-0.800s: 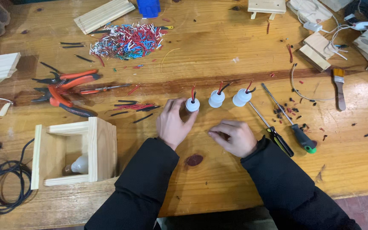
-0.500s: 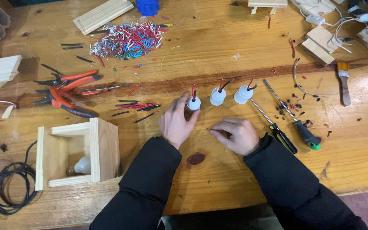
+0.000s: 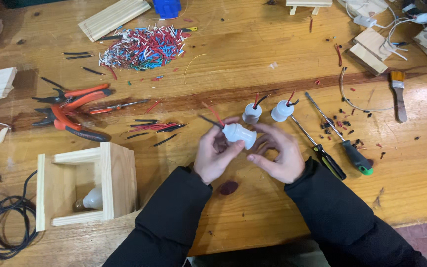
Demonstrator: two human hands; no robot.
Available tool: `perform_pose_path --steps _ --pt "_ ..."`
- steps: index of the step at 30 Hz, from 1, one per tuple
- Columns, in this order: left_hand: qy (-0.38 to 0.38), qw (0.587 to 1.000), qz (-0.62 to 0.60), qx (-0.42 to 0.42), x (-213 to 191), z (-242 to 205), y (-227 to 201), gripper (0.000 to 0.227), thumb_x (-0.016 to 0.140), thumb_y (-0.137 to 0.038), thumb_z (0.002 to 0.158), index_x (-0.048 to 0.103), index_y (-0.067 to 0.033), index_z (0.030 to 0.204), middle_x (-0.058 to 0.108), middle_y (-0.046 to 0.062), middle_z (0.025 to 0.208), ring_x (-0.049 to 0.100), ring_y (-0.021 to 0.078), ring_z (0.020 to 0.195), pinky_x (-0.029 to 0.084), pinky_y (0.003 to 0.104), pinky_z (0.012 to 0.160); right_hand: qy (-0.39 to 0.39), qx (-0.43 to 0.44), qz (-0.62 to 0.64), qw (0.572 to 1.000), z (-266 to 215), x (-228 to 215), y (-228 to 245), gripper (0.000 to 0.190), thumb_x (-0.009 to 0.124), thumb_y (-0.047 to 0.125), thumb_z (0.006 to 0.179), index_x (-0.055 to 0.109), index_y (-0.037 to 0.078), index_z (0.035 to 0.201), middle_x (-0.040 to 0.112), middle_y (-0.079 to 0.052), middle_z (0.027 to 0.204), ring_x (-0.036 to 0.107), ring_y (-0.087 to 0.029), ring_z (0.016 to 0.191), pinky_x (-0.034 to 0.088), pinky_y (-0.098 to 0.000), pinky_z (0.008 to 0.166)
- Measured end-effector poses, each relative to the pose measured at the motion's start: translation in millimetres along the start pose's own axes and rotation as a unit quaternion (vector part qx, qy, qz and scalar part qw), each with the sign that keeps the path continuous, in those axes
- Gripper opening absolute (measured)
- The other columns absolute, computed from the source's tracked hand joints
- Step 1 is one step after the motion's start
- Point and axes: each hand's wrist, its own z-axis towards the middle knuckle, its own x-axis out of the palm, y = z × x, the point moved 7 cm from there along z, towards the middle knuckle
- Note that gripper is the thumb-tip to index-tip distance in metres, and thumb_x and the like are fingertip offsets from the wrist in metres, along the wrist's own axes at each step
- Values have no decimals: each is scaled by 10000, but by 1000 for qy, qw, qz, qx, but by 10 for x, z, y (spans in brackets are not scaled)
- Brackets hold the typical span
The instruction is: The person assembles a light socket by inserting wires into the socket, tightening the terminal screws with a screwdriver, and screwing the socket housing together. The person repeats this process for a second socket.
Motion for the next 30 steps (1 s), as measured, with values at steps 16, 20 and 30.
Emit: perform_pose_path --steps 16,20,30 --pt "26 998 59 3 114 -51 71 289 685 -235 964 691 -19 1156 600 23 626 596 66 559 453 170 468 -34 71 59 995 -93 12 -121 451 879 6 755 675 -114 1138 733 -166 839 676 -172 757 640 -328 657" --pt "9 999 42 -7 83 -78 140 261 673 -213 971 671 8 1109 565 25 608 574 66 491 430 170 427 -43 8 -21 999 -38 39 86 429 907 34 718 703 -105 1070 703 -199 781 706 -229 691 638 -387 637" --pt "-6 993 108 -49 -17 -86 413 218 682 -262 980 672 -45 964 561 21 558 577 87 485 425 206 428 -97 -166 -267 944 -47 68 459 381 939 57 648 793 19 998 738 -126 857 733 -270 696 629 -336 668"
